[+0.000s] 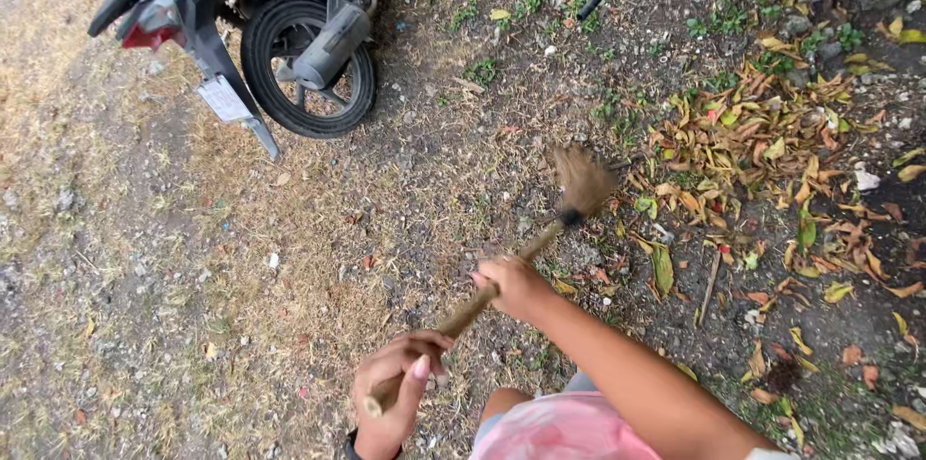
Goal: The person sweeps the outdoor ground using a broom, moving dry leaves and debris across the soil and concrete path near parked motorcycles.
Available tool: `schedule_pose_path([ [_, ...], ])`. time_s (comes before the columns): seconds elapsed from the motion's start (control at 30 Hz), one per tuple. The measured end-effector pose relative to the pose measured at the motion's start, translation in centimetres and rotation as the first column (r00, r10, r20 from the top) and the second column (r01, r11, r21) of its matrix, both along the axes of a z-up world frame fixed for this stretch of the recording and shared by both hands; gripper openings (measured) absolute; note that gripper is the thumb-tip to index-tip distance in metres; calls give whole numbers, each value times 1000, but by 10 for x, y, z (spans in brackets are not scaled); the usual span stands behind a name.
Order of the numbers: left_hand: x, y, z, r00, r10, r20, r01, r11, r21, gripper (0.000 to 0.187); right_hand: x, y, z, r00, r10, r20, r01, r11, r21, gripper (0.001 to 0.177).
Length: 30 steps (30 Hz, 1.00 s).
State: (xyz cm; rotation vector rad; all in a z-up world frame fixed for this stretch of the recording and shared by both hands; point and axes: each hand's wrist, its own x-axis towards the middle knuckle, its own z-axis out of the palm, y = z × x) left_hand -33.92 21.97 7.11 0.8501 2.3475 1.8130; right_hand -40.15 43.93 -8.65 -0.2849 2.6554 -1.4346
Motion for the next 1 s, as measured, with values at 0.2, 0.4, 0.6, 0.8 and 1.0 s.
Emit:
schedule_pose_path([
  [0.2,-4,-44,-25,968,146,206,-228,853,469,28,8,-9,14,989,-32,-142,40,998,53,23],
  [0.4,-1,-46,-24,971,224,89,-233,780,580,43,-3,-33,26,992,48,-117,-50,999,-14,12],
  [0.6,-24,5,-48,947,179,267,-308,743,594,42,23,-3,4,998,21,51,-21,1000,-14,12],
  [0.8,0,-47,21,969,202,142,-230,530,816,40,-1,-46,77,969,121,-215,-102,990,98,23],
  [1.0,16,-52,-2,963,266,-43,-219,864,453,23,-67,-64,26,957,209,-204,-202,978,51,25],
])
